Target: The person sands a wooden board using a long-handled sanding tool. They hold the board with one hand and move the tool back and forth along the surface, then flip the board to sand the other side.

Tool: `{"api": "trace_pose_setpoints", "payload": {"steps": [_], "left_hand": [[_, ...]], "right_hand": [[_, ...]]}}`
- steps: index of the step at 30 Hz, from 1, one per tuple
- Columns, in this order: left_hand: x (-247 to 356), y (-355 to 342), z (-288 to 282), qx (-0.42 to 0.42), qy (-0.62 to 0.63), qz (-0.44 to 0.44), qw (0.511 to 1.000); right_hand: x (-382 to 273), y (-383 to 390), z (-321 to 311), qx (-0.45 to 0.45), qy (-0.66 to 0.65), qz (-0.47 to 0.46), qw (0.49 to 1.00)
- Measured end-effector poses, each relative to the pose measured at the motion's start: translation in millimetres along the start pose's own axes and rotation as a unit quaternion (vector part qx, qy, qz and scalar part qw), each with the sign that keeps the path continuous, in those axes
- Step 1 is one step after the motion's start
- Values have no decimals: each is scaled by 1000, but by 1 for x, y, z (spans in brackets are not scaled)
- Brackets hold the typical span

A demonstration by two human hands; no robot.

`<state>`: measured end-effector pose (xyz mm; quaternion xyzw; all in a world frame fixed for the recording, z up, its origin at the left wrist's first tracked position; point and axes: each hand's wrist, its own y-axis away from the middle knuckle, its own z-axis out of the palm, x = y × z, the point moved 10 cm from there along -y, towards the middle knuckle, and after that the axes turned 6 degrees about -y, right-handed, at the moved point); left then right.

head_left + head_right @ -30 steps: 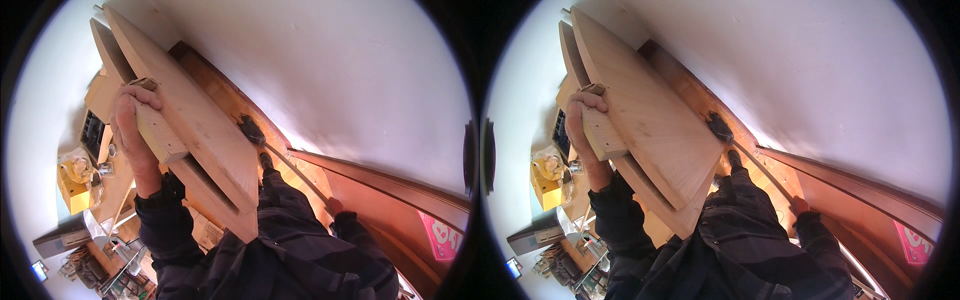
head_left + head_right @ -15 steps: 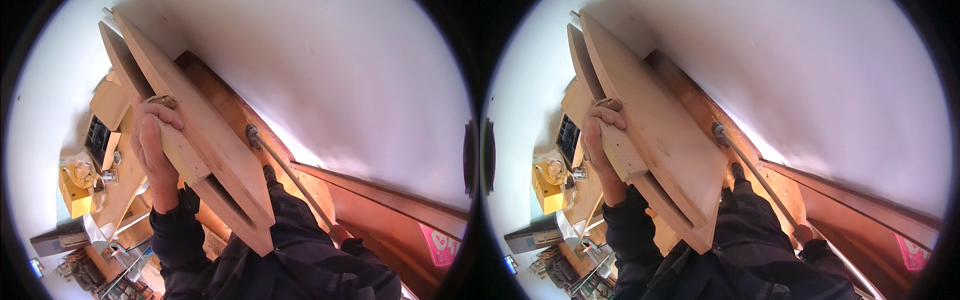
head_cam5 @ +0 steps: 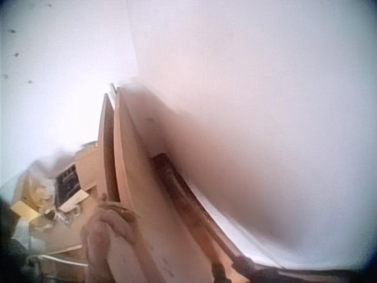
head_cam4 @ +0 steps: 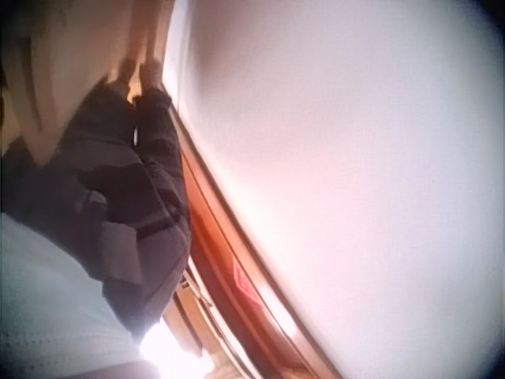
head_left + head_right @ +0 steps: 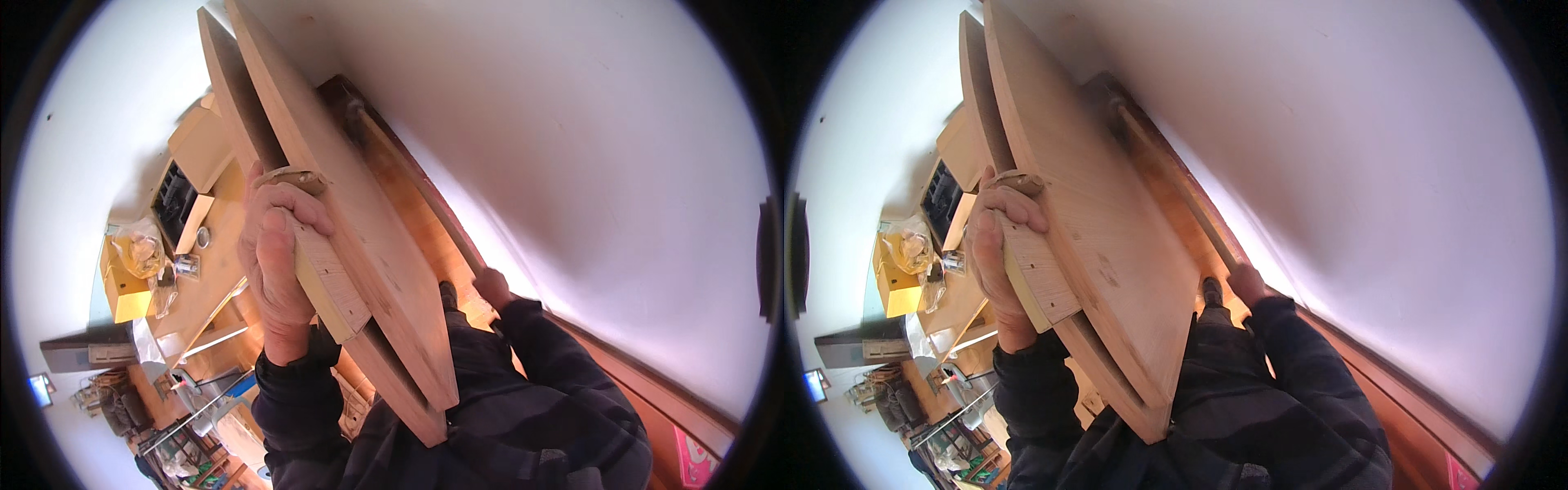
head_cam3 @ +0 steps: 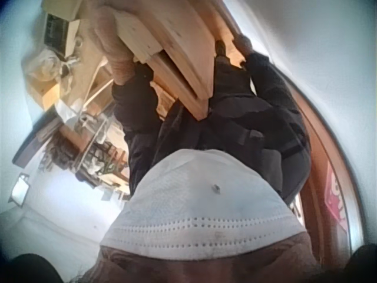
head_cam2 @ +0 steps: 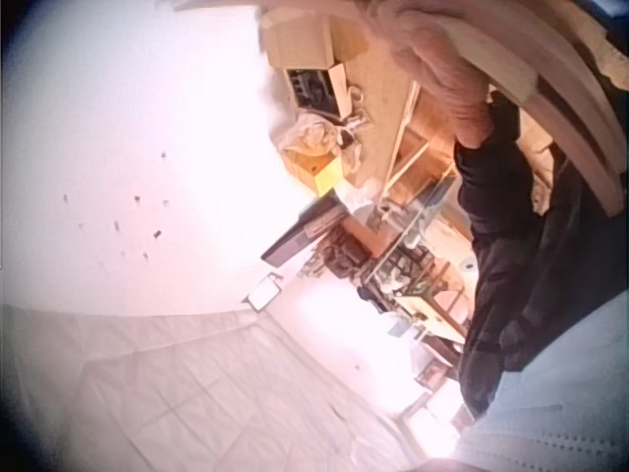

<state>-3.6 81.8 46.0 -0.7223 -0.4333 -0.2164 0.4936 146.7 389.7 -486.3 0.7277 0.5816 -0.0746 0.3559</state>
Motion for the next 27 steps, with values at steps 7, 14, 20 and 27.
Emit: {"api": "trace_pose_setpoints", "payload": {"steps": [7, 14, 20, 27], "left_hand": [[-5, -1, 0, -6, 5, -35, 999], [-4, 0, -1, -4, 0, -32, 999], [-3, 4, 1, -7, 29, -9, 1000], [-11, 5, 2, -49, 46, 19, 998]], "right_hand": [[-97, -137, -3, -41, -185, 46, 981], [-108, -132, 26, -136, -171, 9, 976], [-35, -49, 38, -101, -206, 132, 964], [78, 136, 89, -77, -209, 209, 952]]}}
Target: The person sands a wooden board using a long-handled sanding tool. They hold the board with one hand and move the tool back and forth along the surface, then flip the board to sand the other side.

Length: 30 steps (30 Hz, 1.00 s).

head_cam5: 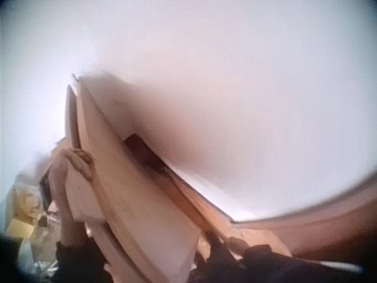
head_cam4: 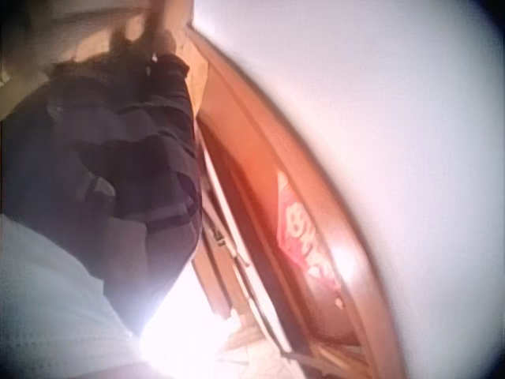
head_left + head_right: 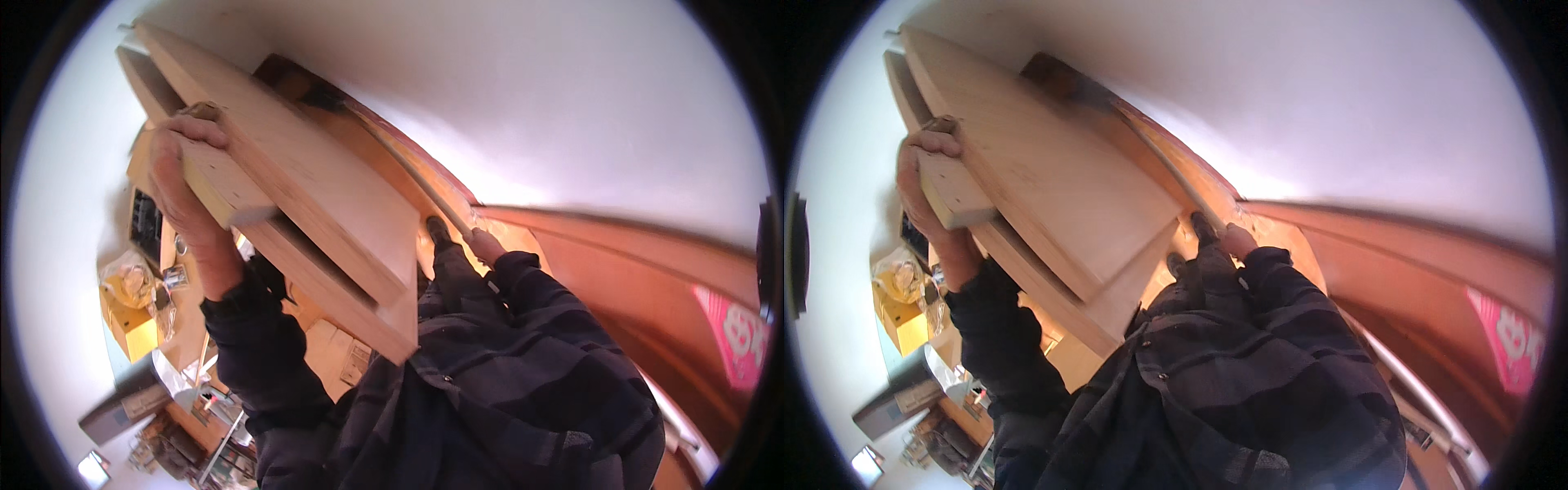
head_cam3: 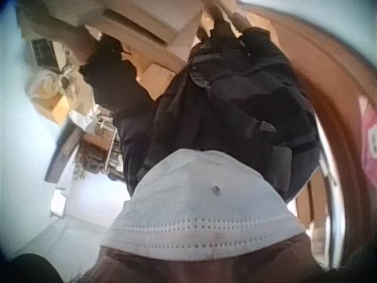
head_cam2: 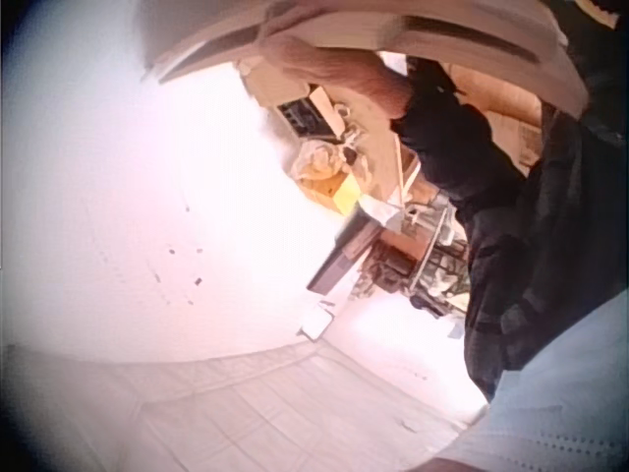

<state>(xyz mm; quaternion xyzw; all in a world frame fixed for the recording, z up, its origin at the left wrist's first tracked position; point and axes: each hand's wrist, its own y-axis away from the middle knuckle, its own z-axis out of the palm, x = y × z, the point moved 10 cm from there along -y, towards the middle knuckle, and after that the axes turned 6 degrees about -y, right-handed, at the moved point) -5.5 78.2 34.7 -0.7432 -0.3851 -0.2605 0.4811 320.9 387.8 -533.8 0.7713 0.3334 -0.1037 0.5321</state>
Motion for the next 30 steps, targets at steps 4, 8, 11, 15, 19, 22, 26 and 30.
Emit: {"api": "trace_pose_setpoints", "payload": {"steps": [4, 8, 11, 15, 19, 22, 26, 30], "left_hand": [[-8, -5, -2, 2, 30, 17, 999], [-15, -4, -3, -1, 31, -5, 1000], [-20, -9, -2, -10, 43, -18, 999], [-24, -13, -5, -6, 53, -18, 998], [-32, -12, -6, 1, 79, -44, 996], [-33, -11, -5, -11, 101, -32, 994], [-51, -17, -8, -35, 161, -83, 983], [-67, -26, -12, -56, 196, -117, 972]], "right_hand": [[94, 99, 1, 68, 91, 6, 993], [191, 197, 24, 83, 89, 81, 989], [249, 269, 40, 68, 165, 96, 979], [309, 366, 57, 48, 228, 92, 968], [373, 463, 61, 91, 143, 221, 960], [402, 538, 72, 125, 106, 245, 956], [450, 628, 113, 40, 76, 303, 949], [489, 725, 145, -43, 67, 382, 921]]}}
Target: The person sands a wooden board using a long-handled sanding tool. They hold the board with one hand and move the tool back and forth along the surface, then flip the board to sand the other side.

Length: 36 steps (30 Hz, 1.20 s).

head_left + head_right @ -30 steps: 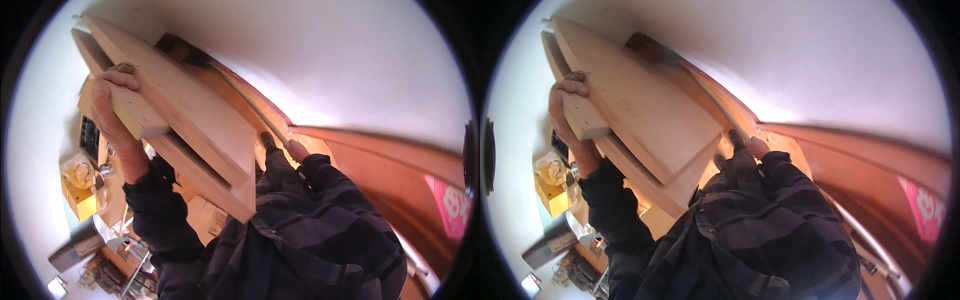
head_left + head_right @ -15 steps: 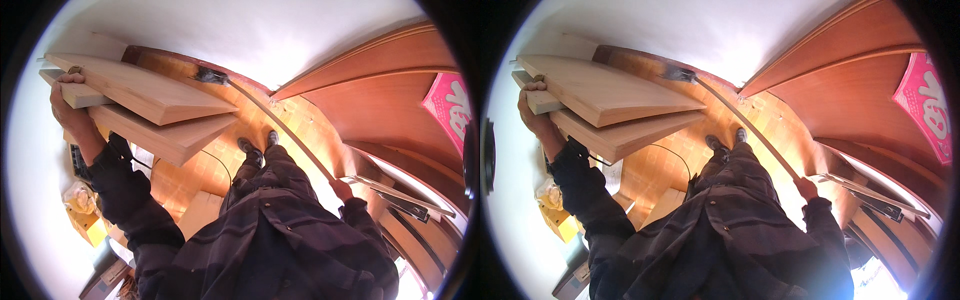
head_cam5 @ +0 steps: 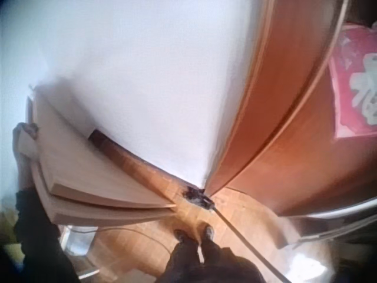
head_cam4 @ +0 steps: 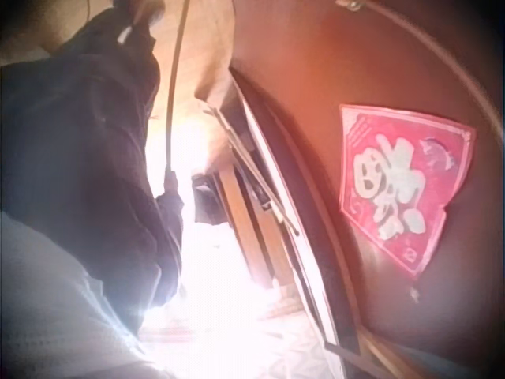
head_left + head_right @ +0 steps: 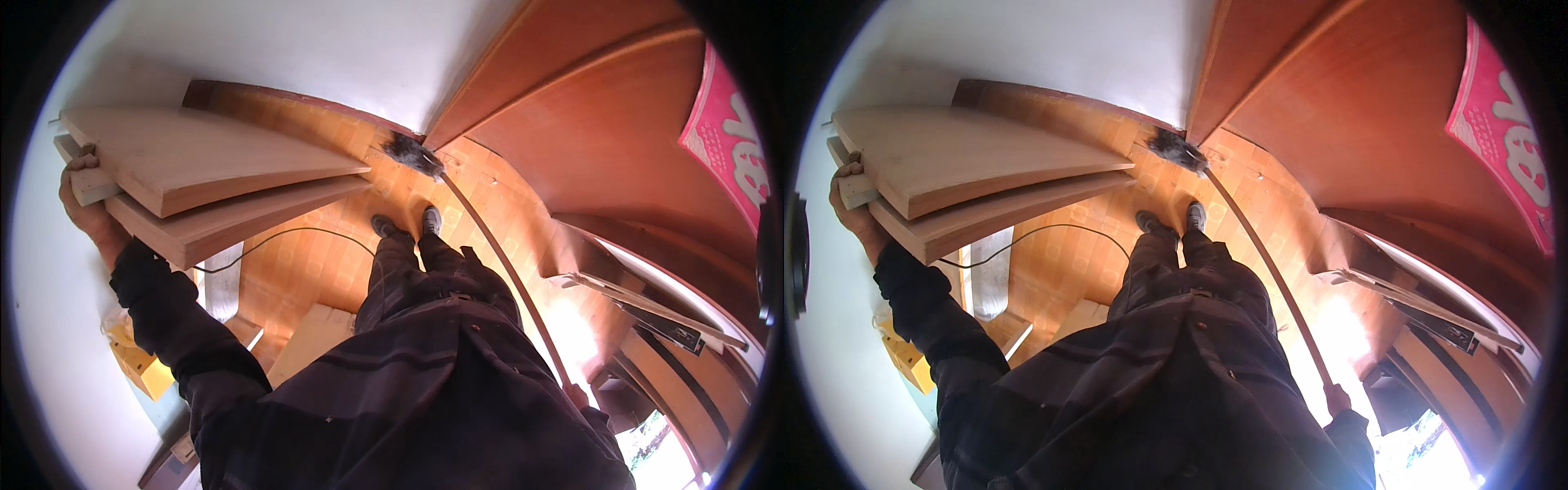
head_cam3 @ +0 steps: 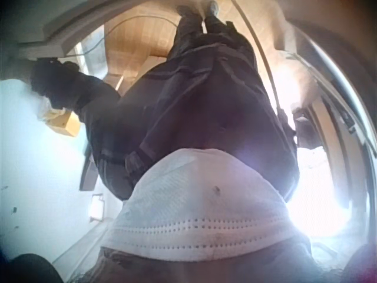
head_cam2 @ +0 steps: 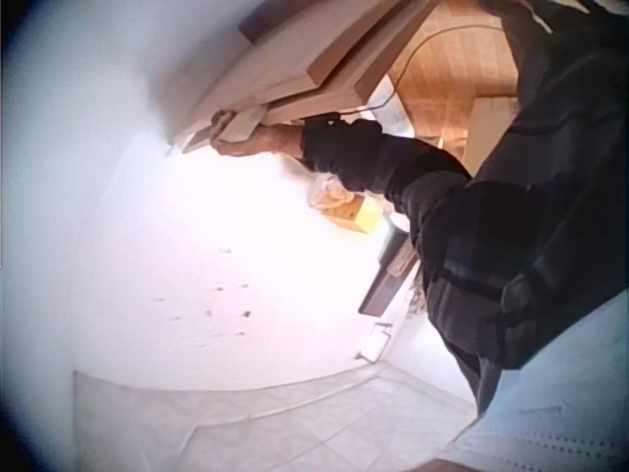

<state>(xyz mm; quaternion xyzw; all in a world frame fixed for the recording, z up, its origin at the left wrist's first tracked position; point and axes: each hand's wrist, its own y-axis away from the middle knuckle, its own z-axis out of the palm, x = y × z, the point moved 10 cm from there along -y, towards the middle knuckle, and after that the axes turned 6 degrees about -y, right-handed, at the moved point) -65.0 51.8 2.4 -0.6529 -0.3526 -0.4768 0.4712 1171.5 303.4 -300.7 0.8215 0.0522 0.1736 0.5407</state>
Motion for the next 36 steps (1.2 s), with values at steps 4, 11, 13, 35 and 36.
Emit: {"api": "trace_pose_setpoints", "payload": {"steps": [4, 11, 13, 35, 36], "left_hand": [[-4, 0, 1, 2, 33, -22, 999], [0, 4, -1, 10, -20, -31, 999], [-2, -1, -2, -18, 11, -28, 999], [-11, -17, -26, -11, -14, -29, 999], [-11, -17, -28, -4, -26, -29, 999]], "right_hand": [[47, 16, 23, -73, -56, 59, 994], [-149, -151, -42, 114, -165, -96, 975], [-216, -192, -68, 125, -192, -126, 965], [-82, -29, -85, 121, -125, 6, 985], [-74, -29, -83, 112, -98, 43, 988]]}}
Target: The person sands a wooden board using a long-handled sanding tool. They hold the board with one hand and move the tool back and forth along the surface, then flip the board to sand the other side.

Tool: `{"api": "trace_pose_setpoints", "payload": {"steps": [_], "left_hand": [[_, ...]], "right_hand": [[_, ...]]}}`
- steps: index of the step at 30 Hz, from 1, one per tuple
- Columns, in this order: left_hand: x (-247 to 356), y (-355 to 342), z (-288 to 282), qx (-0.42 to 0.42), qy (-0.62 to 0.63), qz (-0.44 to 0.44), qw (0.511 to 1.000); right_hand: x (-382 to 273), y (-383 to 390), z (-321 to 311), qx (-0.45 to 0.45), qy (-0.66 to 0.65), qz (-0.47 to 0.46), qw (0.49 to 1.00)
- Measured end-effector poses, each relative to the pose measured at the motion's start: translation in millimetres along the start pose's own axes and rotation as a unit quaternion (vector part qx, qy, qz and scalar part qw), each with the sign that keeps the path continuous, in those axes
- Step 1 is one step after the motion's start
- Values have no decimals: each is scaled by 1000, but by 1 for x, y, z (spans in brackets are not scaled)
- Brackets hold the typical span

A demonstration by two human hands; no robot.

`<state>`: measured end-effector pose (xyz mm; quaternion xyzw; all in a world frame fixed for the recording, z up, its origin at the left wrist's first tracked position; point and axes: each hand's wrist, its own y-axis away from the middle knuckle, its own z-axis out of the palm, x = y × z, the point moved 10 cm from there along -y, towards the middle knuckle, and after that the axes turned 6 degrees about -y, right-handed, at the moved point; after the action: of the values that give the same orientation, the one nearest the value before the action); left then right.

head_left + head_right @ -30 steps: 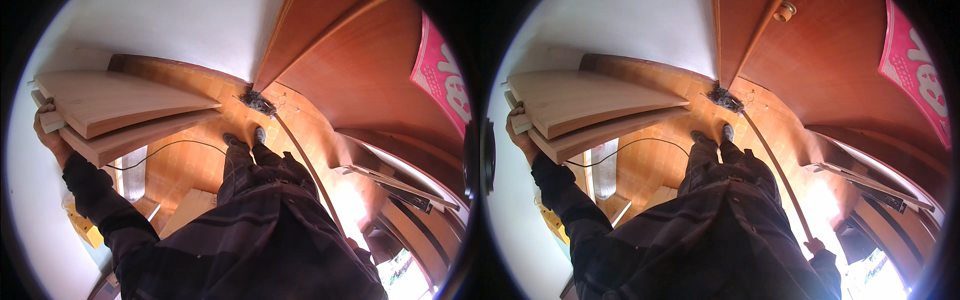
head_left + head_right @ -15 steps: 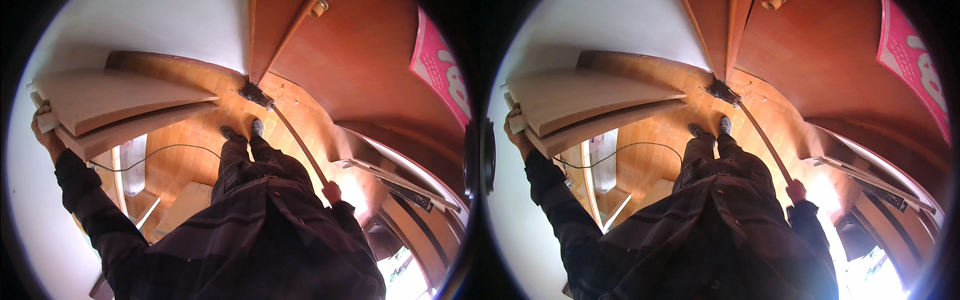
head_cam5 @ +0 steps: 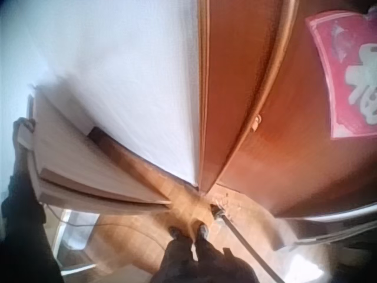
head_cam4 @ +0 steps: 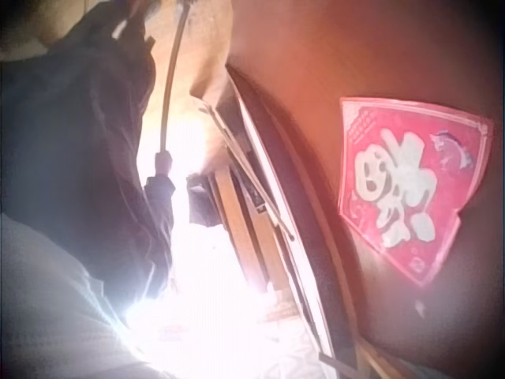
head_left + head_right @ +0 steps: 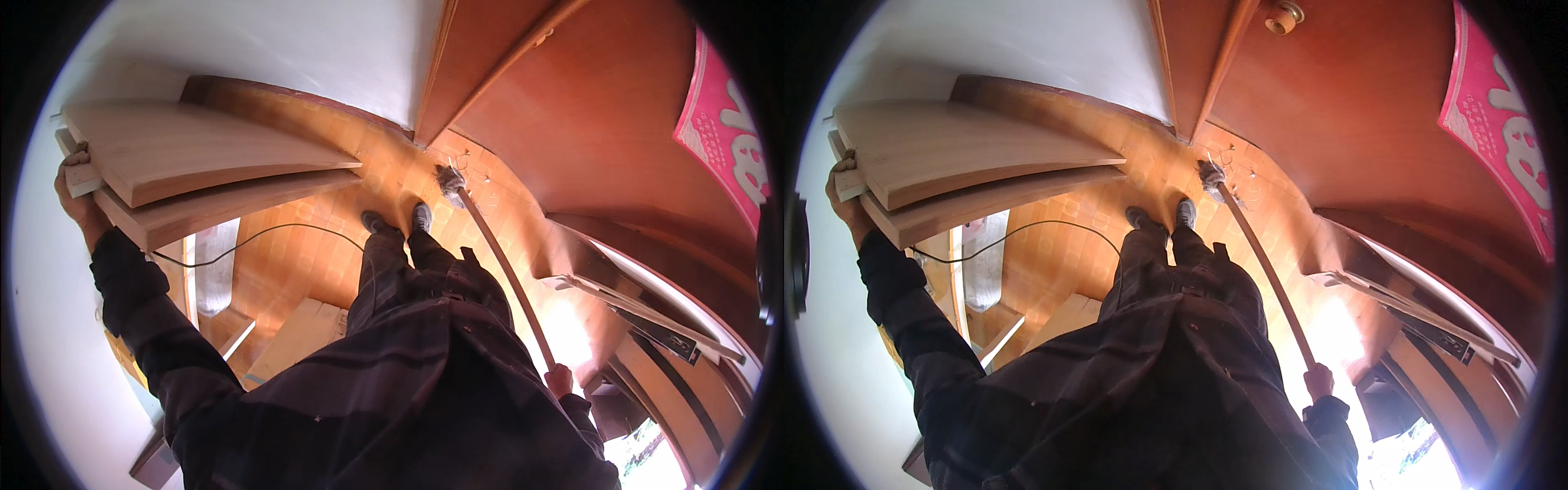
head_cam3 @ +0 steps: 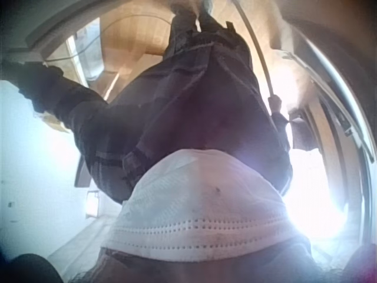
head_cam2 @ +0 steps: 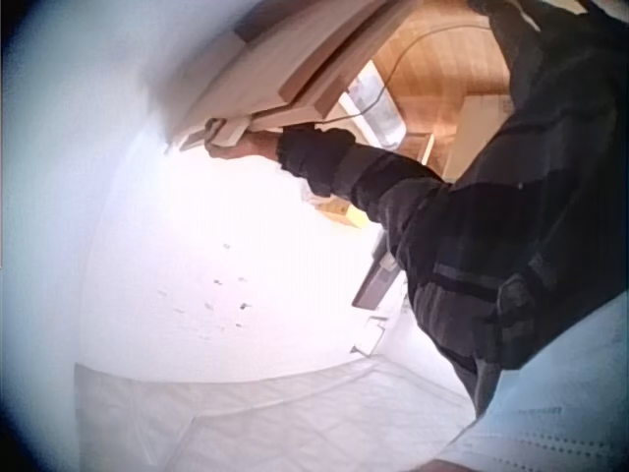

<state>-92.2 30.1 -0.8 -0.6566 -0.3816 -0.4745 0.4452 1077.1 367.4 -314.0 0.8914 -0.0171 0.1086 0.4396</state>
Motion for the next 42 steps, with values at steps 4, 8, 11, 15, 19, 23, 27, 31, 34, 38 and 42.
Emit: {"api": "trace_pose_setpoints", "payload": {"steps": [4, 8, 11, 15, 19, 23, 27, 31, 34, 38, 42], "left_hand": [[-3, 0, 5, -4, 55, -20, 998], [10, 8, 9, 6, -21, 37, 999], [9, 7, 13, -9, 0, 42, 999], [14, 8, 13, -15, -79, 88, 993], [17, 9, 21, -30, -46, 94, 994], [15, 15, 21, 40, -67, 70, 995], [24, 22, 31, 31, -82, 100, 991], [31, 28, 32, 42, -117, 122, 985], [31, 27, 32, 44, -128, 114, 984], [31, 26, 32, 46, -136, 96, 985], [31, 26, 33, 42, -122, 108, 986]], "right_hand": [[-10, -3, -4, 16, -70, -68, 995], [-28, -12, 1, 14, 2, -81, 997], [-68, -18, -5, 17, -61, -133, 989], [-136, -38, -19, 18, -66, -181, 981], [-229, -64, -34, 42, -63, -304, 950], [-335, -107, -38, 30, -18, -360, 932], [-460, -127, -39, 29, 24, -417, 908], [-574, -120, -33, 17, 14, -439, 898], [-631, -112, -25, 9, 14, -429, 903], [-638, -119, -20, 3, 32, -382, 924], [-566, -150, -20, -15, 72, -321, 944]]}}
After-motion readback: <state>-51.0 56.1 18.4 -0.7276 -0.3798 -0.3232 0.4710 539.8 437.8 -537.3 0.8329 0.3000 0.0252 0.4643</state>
